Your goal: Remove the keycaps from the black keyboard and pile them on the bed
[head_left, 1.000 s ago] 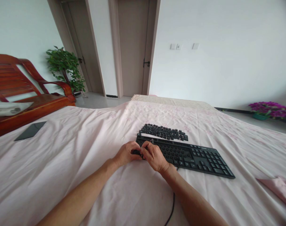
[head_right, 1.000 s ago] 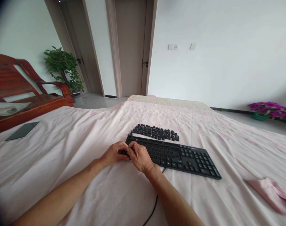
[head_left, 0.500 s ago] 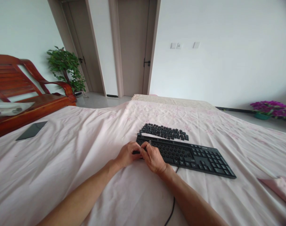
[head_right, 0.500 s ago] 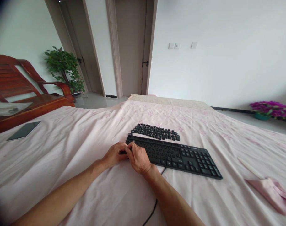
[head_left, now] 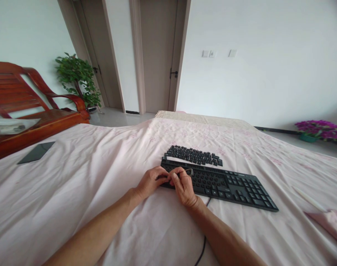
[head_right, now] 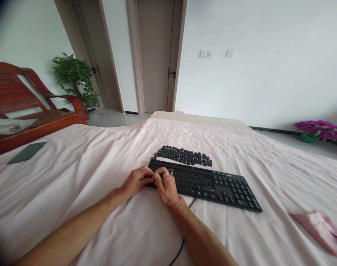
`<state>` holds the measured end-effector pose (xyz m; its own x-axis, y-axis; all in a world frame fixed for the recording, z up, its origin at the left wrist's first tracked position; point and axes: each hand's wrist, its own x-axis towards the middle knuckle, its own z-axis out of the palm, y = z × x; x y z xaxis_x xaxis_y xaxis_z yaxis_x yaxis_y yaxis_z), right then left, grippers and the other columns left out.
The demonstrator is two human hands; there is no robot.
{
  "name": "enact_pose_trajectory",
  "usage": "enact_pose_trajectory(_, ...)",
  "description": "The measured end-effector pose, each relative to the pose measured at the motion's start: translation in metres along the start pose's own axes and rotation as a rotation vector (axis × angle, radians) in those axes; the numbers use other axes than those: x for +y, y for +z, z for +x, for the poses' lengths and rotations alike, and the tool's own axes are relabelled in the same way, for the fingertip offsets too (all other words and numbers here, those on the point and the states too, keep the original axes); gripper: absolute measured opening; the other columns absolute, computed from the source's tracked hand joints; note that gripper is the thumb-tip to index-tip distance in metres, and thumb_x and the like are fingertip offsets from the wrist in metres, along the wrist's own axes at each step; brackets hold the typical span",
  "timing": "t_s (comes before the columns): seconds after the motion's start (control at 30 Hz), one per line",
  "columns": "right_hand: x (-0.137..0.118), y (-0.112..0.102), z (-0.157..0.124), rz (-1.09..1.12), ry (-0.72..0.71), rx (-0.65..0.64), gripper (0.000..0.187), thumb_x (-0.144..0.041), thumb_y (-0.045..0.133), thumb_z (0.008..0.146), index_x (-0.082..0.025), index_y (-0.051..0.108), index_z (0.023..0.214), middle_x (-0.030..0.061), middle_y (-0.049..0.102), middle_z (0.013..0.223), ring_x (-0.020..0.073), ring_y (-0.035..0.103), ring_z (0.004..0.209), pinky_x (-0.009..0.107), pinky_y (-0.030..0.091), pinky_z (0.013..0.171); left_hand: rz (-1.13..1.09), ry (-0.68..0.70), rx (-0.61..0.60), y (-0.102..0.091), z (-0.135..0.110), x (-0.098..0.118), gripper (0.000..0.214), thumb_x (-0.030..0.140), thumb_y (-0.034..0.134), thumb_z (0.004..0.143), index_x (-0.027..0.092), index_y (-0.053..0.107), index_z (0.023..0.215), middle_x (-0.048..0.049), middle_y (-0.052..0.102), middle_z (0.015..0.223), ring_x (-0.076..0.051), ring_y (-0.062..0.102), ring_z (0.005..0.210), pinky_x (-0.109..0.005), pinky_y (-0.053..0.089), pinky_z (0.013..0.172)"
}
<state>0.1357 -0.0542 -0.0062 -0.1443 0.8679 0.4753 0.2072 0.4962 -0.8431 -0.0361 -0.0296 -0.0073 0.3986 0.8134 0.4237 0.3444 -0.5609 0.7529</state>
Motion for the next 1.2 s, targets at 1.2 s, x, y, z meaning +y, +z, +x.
enact_pose_trajectory(1.2, -0.002, -0.004, 0.003, -0.289, -0.023, 0.09, 0.024, -0.032, 0.037, 0.096, -0.019, 0.055, 0.086, 0.0023, 0.059, 0.074, 0.0138, 0.054, 0.065, 0.023, 0.041, 0.064, 0.348, -0.268, -0.037, 0.006, 0.016, 0.019, 0.015, 0.015, 0.061, 0.075, 0.024, 0.069, 0.084, 0.0012, 0.067, 0.083, -0.014, 0.062, 0.076, -0.022, 0.045, 0.069)
